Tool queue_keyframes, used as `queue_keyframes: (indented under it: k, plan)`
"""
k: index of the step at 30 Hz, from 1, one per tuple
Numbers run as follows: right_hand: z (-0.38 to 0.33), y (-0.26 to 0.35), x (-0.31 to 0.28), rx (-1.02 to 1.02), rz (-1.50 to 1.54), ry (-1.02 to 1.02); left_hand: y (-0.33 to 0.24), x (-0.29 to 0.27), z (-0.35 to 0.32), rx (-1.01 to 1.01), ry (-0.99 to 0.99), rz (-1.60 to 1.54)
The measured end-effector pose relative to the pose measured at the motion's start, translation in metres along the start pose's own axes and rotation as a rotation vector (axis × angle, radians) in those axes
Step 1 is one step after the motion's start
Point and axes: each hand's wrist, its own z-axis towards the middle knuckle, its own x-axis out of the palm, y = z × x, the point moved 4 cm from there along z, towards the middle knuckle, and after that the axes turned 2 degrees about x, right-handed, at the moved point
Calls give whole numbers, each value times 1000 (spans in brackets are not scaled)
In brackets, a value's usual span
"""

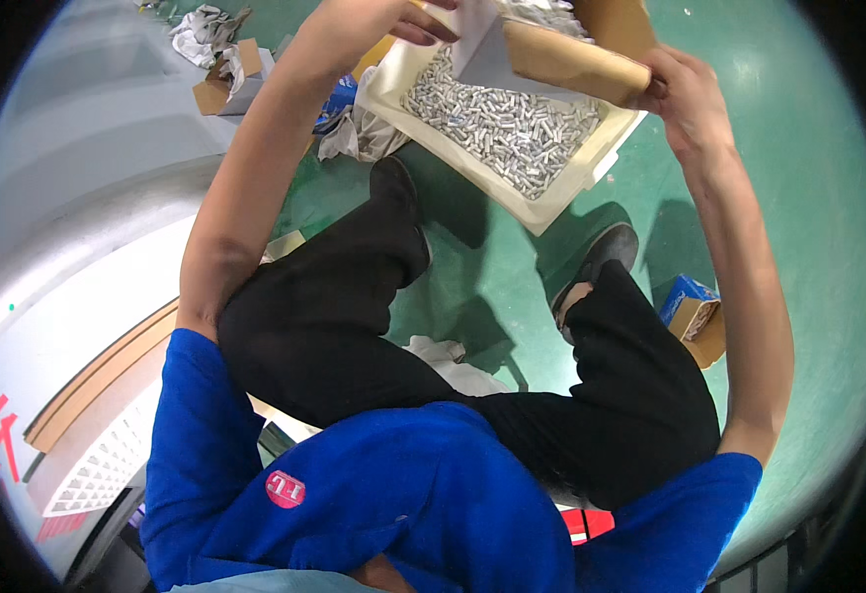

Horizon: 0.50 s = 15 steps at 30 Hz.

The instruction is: The person sits on the floor and sorts small white capsule-like objects from a cardboard box into a white plastic tray. They repeatedly scoop the items by hand, spread them in the tray, and transfer them between containers.

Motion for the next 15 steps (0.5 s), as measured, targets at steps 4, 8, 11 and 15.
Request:
queue_keyframes:
  k: [4, 8, 11, 15]
  plan:
    - [-36, -22, -39, 11, 97, -153, -17, 14, -17, 207, 136, -41]
    - [-66, -50, -49, -122, 382, -346, -14, 23, -11, 272, 160, -59]
    - [-76, -67, -43, -121, 569, -450, -26, 21, -27, 281, 192, 107]
    - [-104, -99, -70, -255, 606, -594, -42, 7, -42, 250, 185, 186]
